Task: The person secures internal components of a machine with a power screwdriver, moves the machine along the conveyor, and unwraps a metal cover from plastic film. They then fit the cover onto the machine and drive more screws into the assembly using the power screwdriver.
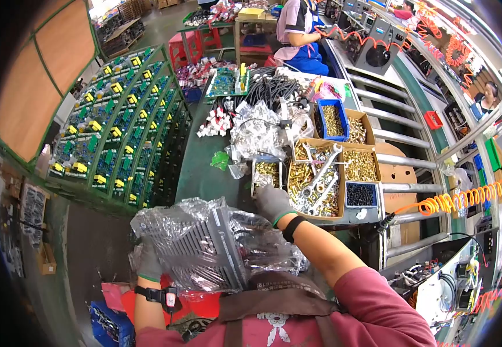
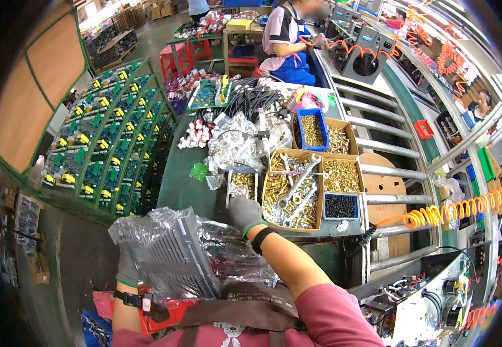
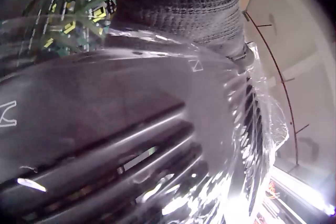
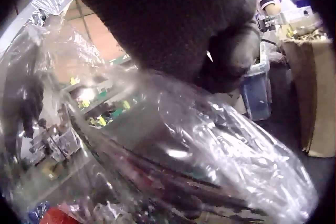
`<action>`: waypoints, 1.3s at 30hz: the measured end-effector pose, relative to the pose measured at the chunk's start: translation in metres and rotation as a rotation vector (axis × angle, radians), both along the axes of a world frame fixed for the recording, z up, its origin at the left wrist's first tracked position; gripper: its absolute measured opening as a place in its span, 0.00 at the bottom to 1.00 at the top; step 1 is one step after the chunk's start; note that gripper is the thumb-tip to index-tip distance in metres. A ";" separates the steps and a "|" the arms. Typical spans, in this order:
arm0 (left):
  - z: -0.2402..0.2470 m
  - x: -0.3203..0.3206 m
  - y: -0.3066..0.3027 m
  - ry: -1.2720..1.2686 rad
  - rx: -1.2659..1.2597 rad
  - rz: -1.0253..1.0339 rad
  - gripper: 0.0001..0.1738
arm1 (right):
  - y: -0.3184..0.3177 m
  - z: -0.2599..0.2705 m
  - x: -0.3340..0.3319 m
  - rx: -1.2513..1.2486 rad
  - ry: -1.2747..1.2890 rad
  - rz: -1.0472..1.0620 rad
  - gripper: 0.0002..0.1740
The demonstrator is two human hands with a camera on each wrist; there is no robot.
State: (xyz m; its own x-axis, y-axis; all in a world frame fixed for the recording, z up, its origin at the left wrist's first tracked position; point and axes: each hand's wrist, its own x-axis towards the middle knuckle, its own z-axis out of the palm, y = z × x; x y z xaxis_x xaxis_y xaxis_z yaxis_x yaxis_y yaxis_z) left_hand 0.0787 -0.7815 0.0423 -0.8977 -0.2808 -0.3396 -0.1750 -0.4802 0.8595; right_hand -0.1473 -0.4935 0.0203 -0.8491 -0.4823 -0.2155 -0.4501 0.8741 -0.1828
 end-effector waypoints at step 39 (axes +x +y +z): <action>-0.066 -0.127 0.092 0.030 0.447 -0.018 0.47 | 0.052 0.122 0.090 -1.211 -1.305 -0.083 0.18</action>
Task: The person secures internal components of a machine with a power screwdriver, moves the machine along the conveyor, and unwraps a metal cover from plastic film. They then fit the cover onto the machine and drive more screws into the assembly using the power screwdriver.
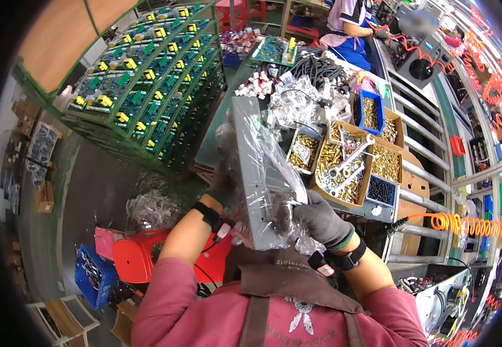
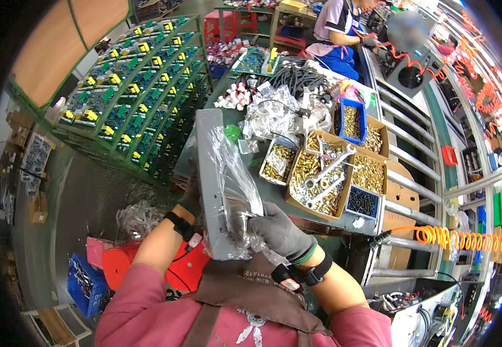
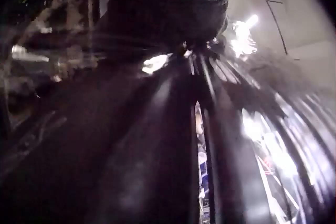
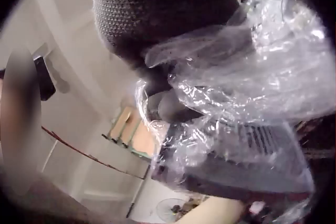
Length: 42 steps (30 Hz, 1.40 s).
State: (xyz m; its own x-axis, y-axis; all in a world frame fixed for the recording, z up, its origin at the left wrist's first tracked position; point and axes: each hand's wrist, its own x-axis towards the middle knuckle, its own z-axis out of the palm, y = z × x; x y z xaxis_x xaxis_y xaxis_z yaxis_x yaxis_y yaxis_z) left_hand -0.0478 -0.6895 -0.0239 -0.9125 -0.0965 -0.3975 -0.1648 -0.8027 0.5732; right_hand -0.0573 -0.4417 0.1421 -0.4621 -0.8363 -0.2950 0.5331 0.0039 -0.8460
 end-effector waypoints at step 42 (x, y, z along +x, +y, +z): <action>0.149 0.158 -0.053 -0.218 -0.937 0.035 0.37 | 0.015 0.034 -0.017 0.279 1.280 -0.369 0.38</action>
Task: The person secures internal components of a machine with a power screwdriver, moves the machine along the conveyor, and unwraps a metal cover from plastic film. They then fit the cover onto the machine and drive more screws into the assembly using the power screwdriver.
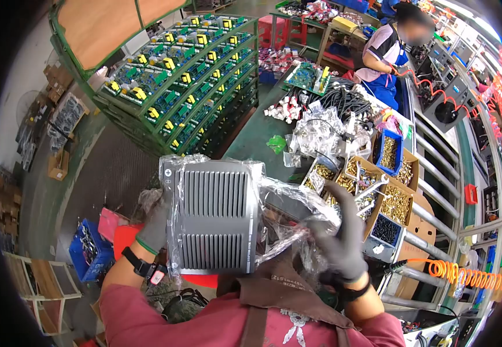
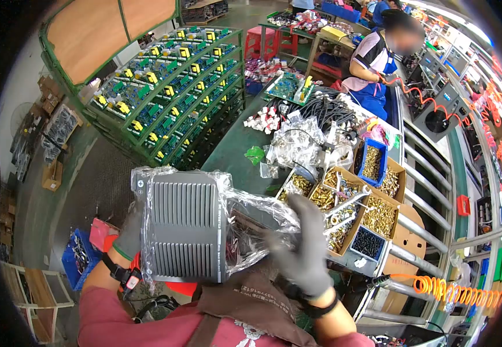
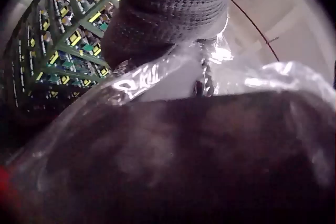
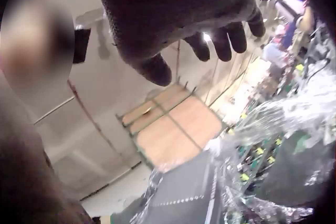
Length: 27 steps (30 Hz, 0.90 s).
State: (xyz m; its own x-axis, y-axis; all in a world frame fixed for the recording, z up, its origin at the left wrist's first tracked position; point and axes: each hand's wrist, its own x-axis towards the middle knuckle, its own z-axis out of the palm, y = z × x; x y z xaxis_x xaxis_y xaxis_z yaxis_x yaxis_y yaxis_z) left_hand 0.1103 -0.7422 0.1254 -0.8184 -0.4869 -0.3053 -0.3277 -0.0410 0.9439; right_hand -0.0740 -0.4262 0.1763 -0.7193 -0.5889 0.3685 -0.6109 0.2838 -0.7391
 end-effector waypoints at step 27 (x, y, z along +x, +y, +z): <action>-0.083 0.037 -0.017 0.133 0.053 0.058 0.20 | -0.064 -0.119 0.001 -0.111 -0.532 0.156 0.19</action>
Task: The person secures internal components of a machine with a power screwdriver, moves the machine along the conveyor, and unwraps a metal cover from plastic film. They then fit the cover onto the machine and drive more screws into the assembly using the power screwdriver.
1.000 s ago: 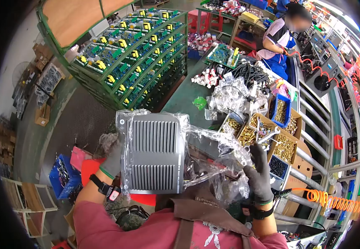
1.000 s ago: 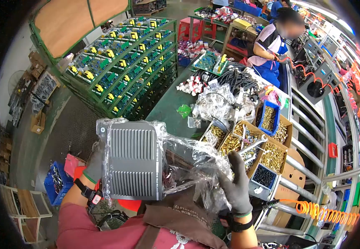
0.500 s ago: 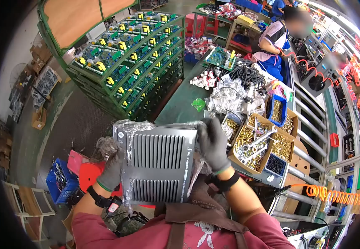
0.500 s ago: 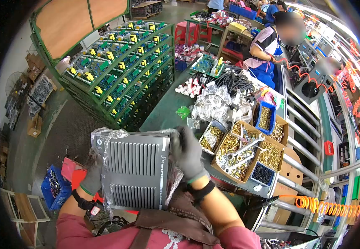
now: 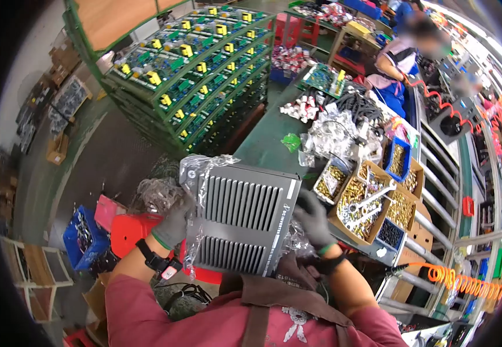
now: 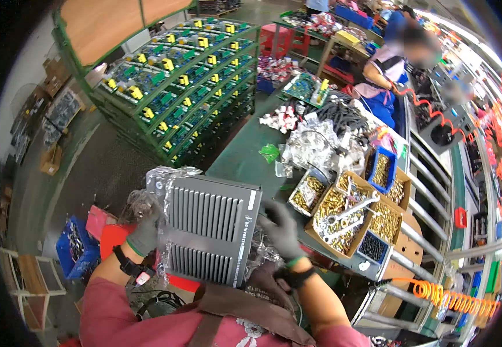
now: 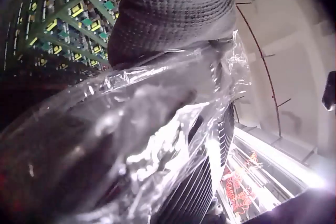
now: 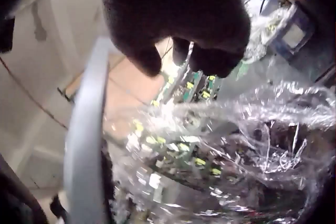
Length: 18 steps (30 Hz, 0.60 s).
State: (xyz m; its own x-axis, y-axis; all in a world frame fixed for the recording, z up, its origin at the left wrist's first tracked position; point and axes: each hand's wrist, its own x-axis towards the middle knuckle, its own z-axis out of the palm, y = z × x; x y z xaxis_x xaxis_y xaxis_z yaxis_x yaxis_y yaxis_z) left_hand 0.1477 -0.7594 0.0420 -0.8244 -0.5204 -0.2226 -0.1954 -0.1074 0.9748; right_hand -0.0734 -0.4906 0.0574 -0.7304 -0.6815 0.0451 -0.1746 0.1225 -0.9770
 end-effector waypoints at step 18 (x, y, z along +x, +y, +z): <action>0.088 -0.107 0.028 0.358 0.662 -0.360 0.48 | 0.007 0.081 0.004 -0.172 -0.485 0.054 0.38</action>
State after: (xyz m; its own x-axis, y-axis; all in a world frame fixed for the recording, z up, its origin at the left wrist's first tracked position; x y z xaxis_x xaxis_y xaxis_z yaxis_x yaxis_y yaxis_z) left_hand 0.0410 -0.7309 0.1296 -0.9944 -0.0656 -0.0827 -0.0174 -0.6701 0.7420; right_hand -0.0694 -0.4832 0.1386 -0.6591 -0.7313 -0.1753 0.3021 -0.0440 -0.9522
